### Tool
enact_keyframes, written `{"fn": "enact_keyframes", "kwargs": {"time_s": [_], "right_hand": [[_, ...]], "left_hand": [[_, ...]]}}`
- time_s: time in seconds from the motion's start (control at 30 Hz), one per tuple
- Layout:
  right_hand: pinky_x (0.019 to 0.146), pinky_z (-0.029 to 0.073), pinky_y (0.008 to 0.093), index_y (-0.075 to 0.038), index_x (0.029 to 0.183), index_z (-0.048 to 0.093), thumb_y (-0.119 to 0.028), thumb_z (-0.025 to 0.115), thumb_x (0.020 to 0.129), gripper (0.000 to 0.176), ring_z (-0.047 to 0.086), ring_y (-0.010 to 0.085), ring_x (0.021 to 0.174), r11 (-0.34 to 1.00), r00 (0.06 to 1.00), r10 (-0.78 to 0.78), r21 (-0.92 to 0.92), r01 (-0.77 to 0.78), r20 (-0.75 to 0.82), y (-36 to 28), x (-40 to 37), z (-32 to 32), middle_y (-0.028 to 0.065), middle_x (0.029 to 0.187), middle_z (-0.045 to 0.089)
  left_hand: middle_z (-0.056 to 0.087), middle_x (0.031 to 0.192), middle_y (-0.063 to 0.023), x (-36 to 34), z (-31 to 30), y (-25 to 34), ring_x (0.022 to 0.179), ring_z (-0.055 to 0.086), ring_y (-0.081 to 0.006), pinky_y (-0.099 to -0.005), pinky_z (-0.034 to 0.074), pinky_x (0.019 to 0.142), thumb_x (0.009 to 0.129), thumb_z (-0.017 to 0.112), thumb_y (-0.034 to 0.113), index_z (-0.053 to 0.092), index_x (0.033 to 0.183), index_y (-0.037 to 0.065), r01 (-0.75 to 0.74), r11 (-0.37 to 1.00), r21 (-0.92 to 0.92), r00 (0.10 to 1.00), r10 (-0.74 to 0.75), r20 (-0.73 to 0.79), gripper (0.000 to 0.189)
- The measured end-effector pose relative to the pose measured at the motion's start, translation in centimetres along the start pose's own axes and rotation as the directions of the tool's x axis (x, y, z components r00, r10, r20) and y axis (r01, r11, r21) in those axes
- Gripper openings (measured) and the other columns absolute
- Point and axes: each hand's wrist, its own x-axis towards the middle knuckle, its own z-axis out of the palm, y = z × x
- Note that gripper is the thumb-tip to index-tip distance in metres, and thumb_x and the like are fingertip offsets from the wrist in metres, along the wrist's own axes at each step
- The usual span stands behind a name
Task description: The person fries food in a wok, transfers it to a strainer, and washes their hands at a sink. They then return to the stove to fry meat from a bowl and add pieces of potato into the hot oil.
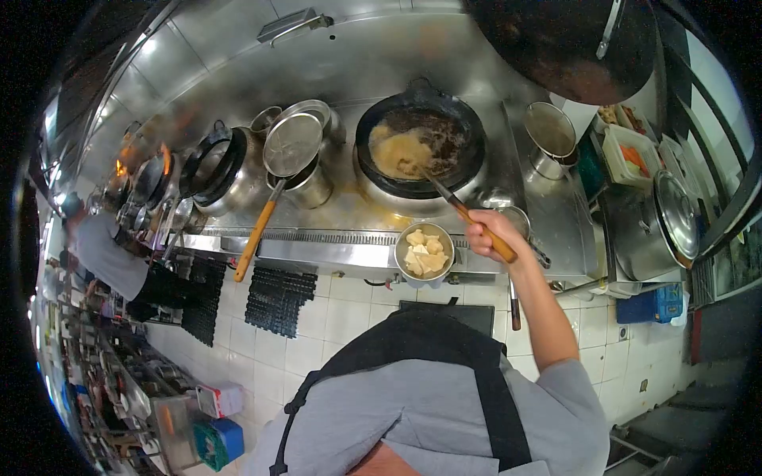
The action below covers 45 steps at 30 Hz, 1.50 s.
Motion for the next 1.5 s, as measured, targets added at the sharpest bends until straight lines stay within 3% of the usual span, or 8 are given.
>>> {"fn": "enact_keyframes", "kwargs": {"time_s": [0.07, 0.17, 0.43, 0.57, 1.03, 1.4, 1.43, 1.5], "right_hand": [[0.033, 0.032, 0.0224, -0.002, 0.116, 0.051, -0.020, 0.048, 0.098, 0.026, 0.037, 0.0050, 0.038, 0.998, 0.999, -0.019, 0.066, 0.017, 0.031, 0.8, 2.3, -0.2, -0.0035, 0.061, 0.043], [0.034, 0.033, 0.0243, -0.005, 0.115, 0.051, -0.020, 0.049, 0.097, 0.024, 0.039, 0.0068, 0.039, 0.999, 0.996, -0.048, 0.017, 0.047, 0.071, 0.7, 2.8, 0.5, -0.0027, 0.061, 0.044], [0.033, 0.033, 0.0257, -0.005, 0.111, 0.052, -0.015, 0.051, 0.095, 0.018, 0.040, 0.0075, 0.037, 0.894, 0.980, -0.195, -0.419, 0.155, -0.052, 1.0, 3.5, 0.6, -0.0023, 0.060, 0.045], [0.034, 0.036, 0.0273, -0.004, 0.108, 0.054, -0.013, 0.048, 0.093, 0.019, 0.043, 0.0083, 0.038, 0.784, 0.961, -0.270, -0.593, 0.185, -0.056, 1.3, 3.0, 1.9, -0.0015, 0.059, 0.046], [0.036, 0.039, 0.0303, 0.000, 0.118, 0.053, -0.013, 0.053, 0.088, 0.033, 0.046, 0.0133, 0.039, 0.221, 0.797, -0.599, -0.942, 0.253, 0.074, 1.9, 9.4, 1.4, 0.0035, 0.059, 0.049], [0.037, 0.040, 0.0299, 0.000, 0.117, 0.052, -0.011, 0.053, 0.088, 0.031, 0.048, 0.0129, 0.041, 0.413, 0.932, -0.362, -0.892, 0.185, 0.026, 2.9, 7.6, 1.8, 0.0022, 0.061, 0.050], [0.037, 0.039, 0.0291, 0.000, 0.120, 0.051, -0.011, 0.052, 0.088, 0.034, 0.047, 0.0120, 0.040, 0.502, 0.945, -0.328, -0.847, 0.176, 0.002, 2.4, 6.2, 1.8, 0.0016, 0.061, 0.050], [0.035, 0.037, 0.0274, -0.001, 0.126, 0.049, -0.010, 0.051, 0.089, 0.039, 0.045, 0.0101, 0.040, 0.663, 0.966, -0.257, -0.733, 0.151, -0.034, 1.2, 3.8, 1.2, 0.0003, 0.061, 0.049]], "left_hand": [[0.064, 0.075, -0.0068, 0.2, 0.2, -0.3, 0.067, 0.064, -0.0143, -0.0281, 0.053, 0.059, 0.088, 0.060, 0.017, 0.065, 0.085, 0.001, -0.367, 0.840, 0.400, 0.924, 0.379, 0.053, 0.017], [0.064, 0.076, -0.0072, -2.0, -3.4, 8.4, 0.067, 0.066, -0.0184, -0.0297, 0.051, 0.053, 0.091, 0.058, 0.017, 0.063, 0.093, 0.003, 0.287, 0.789, -0.543, 0.948, -0.317, 0.041, 0.016], [0.062, 0.072, -0.0050, -4.0, -3.1, 10.4, 0.057, 0.064, -0.0186, -0.0297, 0.050, 0.049, 0.090, 0.057, 0.017, 0.063, 0.089, 0.006, 0.291, 0.721, -0.629, 0.931, -0.366, 0.010, 0.013], [0.064, 0.069, -0.0054, -3.7, 1.4, 1.0, 0.061, 0.061, -0.0167, -0.0340, 0.052, 0.059, 0.082, 0.063, 0.019, 0.067, 0.073, 0.003, -0.212, 0.921, 0.327, 0.957, 0.263, -0.121, 0.019], [0.066, 0.072, -0.0081, -4.0, -2.2, 9.6, 0.067, 0.067, -0.0174, -0.0310, 0.051, 0.050, 0.091, 0.055, 0.021, 0.060, 0.086, 0.001, 0.349, 0.775, -0.527, 0.914, -0.405, 0.009, 0.021], [0.064, 0.071, -0.0103, -3.5, -2.0, 10.8, 0.065, 0.068, -0.0220, -0.0290, 0.051, 0.049, 0.093, 0.053, 0.019, 0.060, 0.085, 0.000, 0.326, 0.727, -0.605, 0.921, -0.389, 0.028, 0.021], [0.066, 0.071, -0.0105, -2.6, 0.4, 4.2, 0.066, 0.066, -0.0196, -0.0305, 0.053, 0.057, 0.090, 0.058, 0.021, 0.063, 0.083, -0.003, -0.223, 0.971, -0.080, 0.971, 0.214, -0.108, 0.025], [0.067, 0.071, -0.0094, -2.6, 2.7, 1.6, 0.066, 0.065, -0.0170, -0.0311, 0.053, 0.060, 0.088, 0.060, 0.023, 0.066, 0.084, -0.003, 0.104, 0.905, -0.412, 0.985, -0.151, -0.085, 0.027]]}}
